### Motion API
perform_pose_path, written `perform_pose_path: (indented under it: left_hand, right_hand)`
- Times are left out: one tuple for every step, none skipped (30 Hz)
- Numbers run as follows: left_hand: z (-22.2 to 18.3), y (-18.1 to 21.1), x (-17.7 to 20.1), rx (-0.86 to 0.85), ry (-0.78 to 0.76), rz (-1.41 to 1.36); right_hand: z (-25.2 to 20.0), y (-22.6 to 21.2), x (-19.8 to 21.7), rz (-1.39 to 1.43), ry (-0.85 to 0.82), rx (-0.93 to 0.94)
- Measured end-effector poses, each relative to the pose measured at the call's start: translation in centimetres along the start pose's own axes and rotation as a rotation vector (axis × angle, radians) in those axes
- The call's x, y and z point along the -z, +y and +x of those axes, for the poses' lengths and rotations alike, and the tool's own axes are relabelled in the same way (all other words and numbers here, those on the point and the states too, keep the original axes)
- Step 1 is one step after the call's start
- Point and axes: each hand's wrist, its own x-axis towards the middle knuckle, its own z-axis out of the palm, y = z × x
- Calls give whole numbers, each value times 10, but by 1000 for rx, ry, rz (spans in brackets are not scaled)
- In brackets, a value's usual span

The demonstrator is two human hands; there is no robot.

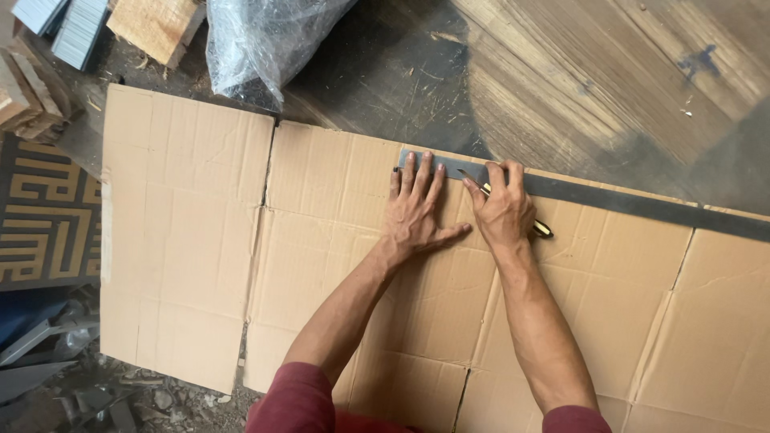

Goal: The person scores and cuts a large cardboard sheet along a long metal ruler using a utility knife.

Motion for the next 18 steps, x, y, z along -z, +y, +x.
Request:
perform_pose_path:
  left_hand:
    - [0,0,-2,2,-8,-6]
    - [0,-1,-4,-5,-1,0]
    - [1,-3,-5,-13,9,10]
    - [1,-4,-4,-13,6,9]
    - [1,-4,-4,-11,4,10]
    - [0,-4,-3,-10,1,11]
    - [0,-4,-3,-9,-1,10]
    - [0,-4,-3,-13,-5,-1]
    - [1,-5,-3,-20,-8,-9]
    - [2,-6,-2,-20,-9,-9]
    - [2,-5,-2,-18,-11,-7]
    - [2,-4,-2,-16,-13,-6]
    - [3,-5,-3,-17,-12,-6]
    - [3,-5,-4,-18,3,-7]
    - [1,-4,-5,-18,13,-12]
    - [1,-3,-6,-19,9,-16]
    - [1,-2,-6,-2,18,-10]
    - [2,0,-6,15,28,-4]
  right_hand:
    - [0,0,0,-3,-9,-2]
    - [-1,0,1,-2,-12,-9]
    - [1,-1,0,1,-9,-16]
    - [1,-1,0,0,-12,-17]
    - [1,-1,0,7,-11,-27]
    - [1,-1,0,13,-10,-36]
    - [1,-1,0,13,-13,-36]
    - [0,-2,-1,14,-13,-52]
    - [1,-2,-1,16,-9,-68]
    - [4,-2,-2,16,-9,-70]
    - [3,-2,-2,32,-4,-71]
    - [3,-2,-1,48,1,-72]
    - [4,-2,-2,47,3,-72]
    - [5,-1,-3,55,5,-74]
    - [2,-1,-2,62,2,-78]
    - [2,-1,-3,59,-2,-81]
    - [2,0,-4,56,8,-79]
    - [3,1,-5,53,18,-77]
